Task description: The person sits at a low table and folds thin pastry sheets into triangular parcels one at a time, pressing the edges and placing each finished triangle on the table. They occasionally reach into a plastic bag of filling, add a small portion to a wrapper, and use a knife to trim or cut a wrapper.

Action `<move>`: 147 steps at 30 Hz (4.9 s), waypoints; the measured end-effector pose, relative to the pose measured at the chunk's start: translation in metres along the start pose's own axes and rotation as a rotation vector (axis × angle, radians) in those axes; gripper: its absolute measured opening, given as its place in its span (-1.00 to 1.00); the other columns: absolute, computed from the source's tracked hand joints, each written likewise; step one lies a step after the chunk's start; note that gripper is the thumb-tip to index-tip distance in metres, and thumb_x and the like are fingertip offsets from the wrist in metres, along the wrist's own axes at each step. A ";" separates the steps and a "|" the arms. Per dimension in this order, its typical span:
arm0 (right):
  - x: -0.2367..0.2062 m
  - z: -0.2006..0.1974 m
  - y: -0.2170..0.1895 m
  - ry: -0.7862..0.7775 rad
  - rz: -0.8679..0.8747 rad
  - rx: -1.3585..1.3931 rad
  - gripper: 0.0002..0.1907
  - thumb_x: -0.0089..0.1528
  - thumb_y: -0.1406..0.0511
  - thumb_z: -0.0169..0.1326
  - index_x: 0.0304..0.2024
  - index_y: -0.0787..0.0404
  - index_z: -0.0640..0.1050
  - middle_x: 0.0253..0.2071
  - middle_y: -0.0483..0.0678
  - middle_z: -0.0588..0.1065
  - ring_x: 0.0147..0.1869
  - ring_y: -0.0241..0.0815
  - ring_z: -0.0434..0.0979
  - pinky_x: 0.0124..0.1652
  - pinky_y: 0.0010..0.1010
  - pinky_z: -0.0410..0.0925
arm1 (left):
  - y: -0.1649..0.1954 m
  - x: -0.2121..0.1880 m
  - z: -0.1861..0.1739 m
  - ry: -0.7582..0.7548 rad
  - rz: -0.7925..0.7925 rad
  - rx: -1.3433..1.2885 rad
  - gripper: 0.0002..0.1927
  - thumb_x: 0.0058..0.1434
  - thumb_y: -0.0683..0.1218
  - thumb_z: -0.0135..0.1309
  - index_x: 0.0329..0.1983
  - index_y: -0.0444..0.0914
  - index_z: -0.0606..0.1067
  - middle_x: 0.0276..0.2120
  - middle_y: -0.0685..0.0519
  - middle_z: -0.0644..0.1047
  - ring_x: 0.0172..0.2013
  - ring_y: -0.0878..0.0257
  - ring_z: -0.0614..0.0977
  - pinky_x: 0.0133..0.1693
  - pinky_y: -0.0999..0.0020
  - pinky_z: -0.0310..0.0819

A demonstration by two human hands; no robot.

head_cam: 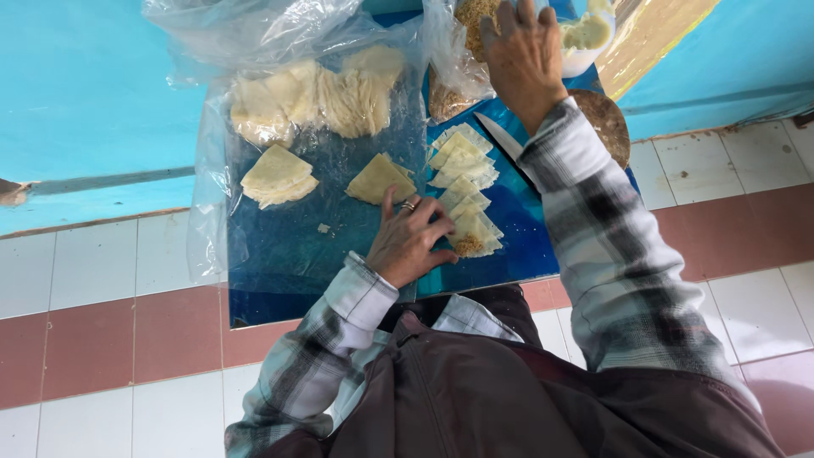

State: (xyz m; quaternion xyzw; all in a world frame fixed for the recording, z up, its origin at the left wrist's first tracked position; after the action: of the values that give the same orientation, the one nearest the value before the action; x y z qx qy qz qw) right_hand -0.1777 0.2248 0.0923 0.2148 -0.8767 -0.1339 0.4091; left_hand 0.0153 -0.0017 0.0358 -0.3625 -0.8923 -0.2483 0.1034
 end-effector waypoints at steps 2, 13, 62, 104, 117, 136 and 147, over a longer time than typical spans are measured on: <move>0.005 -0.008 -0.002 0.165 0.015 -0.038 -0.65 0.20 0.39 0.12 0.05 0.11 0.61 0.05 -0.07 0.47 0.17 -0.15 0.46 0.05 -0.23 0.35 | -0.001 0.002 0.002 0.025 0.042 -0.008 -0.69 -0.08 0.07 0.44 -0.33 -0.09 0.61 -0.18 0.15 0.47 -0.02 0.12 0.53 0.30 -0.31 -0.07; -0.178 -0.172 -0.070 -0.224 0.435 0.743 -0.84 0.16 0.24 0.33 -0.25 0.14 0.67 -0.27 -0.10 0.55 -0.20 -0.08 0.56 -0.28 -0.25 0.40 | 0.000 -0.012 0.008 0.126 -0.078 0.049 -0.84 0.04 -0.05 0.37 -0.37 -0.12 0.60 -0.27 0.13 0.46 -0.13 0.13 0.54 0.18 -0.22 0.04; -0.190 -0.140 -0.099 -0.138 0.371 0.984 -0.76 0.19 0.31 0.29 -0.10 0.18 0.60 -0.26 -0.10 0.60 -0.22 -0.09 0.55 -0.22 -0.29 0.41 | 0.007 0.002 0.038 0.002 0.105 -0.102 -0.49 0.10 -0.12 0.29 0.14 -0.21 0.45 -0.15 0.03 0.62 -0.04 0.04 0.61 0.07 0.11 0.32; -0.185 -0.144 -0.103 -0.095 0.437 0.894 -0.84 0.24 0.35 0.25 -0.12 0.18 0.64 -0.27 -0.10 0.56 -0.25 -0.08 0.54 -0.25 -0.29 0.39 | 0.004 0.025 0.043 -0.032 -0.159 -0.329 -0.91 0.15 -0.22 0.23 -0.31 -0.26 0.54 -0.31 -0.09 0.64 -0.27 -0.08 0.69 -0.24 0.08 0.54; -0.177 -0.139 -0.095 -0.132 0.293 0.802 -0.89 0.20 0.28 0.28 -0.24 0.13 0.66 -0.29 -0.12 0.50 -0.21 -0.10 0.48 -0.26 -0.29 0.37 | 0.011 0.013 0.041 0.055 -0.106 -0.182 -0.90 0.14 -0.23 0.24 -0.30 -0.29 0.54 -0.33 -0.07 0.55 -0.26 -0.06 0.63 -0.24 0.08 0.51; -0.169 -0.130 -0.088 -0.229 0.308 0.904 -0.88 0.15 0.23 0.31 -0.27 0.05 0.68 -0.28 -0.20 0.59 -0.24 -0.12 0.48 -0.27 -0.30 0.38 | -0.011 0.025 0.043 -0.008 -0.299 -0.352 -0.85 0.08 -0.15 0.30 -0.35 -0.29 0.57 -0.39 -0.11 0.63 -0.36 -0.05 0.69 -0.30 0.11 0.55; -0.174 -0.105 -0.077 -0.414 0.394 1.077 -0.84 0.14 0.22 0.30 -0.24 0.07 0.68 -0.33 -0.17 0.60 -0.21 -0.15 0.54 -0.25 -0.34 0.39 | 0.010 0.012 0.032 0.110 -0.224 -0.306 -0.88 0.15 -0.20 0.26 -0.32 -0.27 0.52 -0.38 -0.11 0.57 -0.36 -0.07 0.65 -0.32 0.06 0.50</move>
State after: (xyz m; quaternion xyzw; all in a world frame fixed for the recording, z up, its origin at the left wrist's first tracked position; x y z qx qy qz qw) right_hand 0.0240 0.2357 0.0117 0.1947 -0.9058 0.3675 0.0810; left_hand 0.0136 0.0285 0.0162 -0.2583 -0.8719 -0.4105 0.0675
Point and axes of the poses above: each hand's wrist, its own x-axis towards the middle knuckle, its own z-axis out of the palm, y = z × x, the point moved 1 cm from there along x, towards the middle knuckle
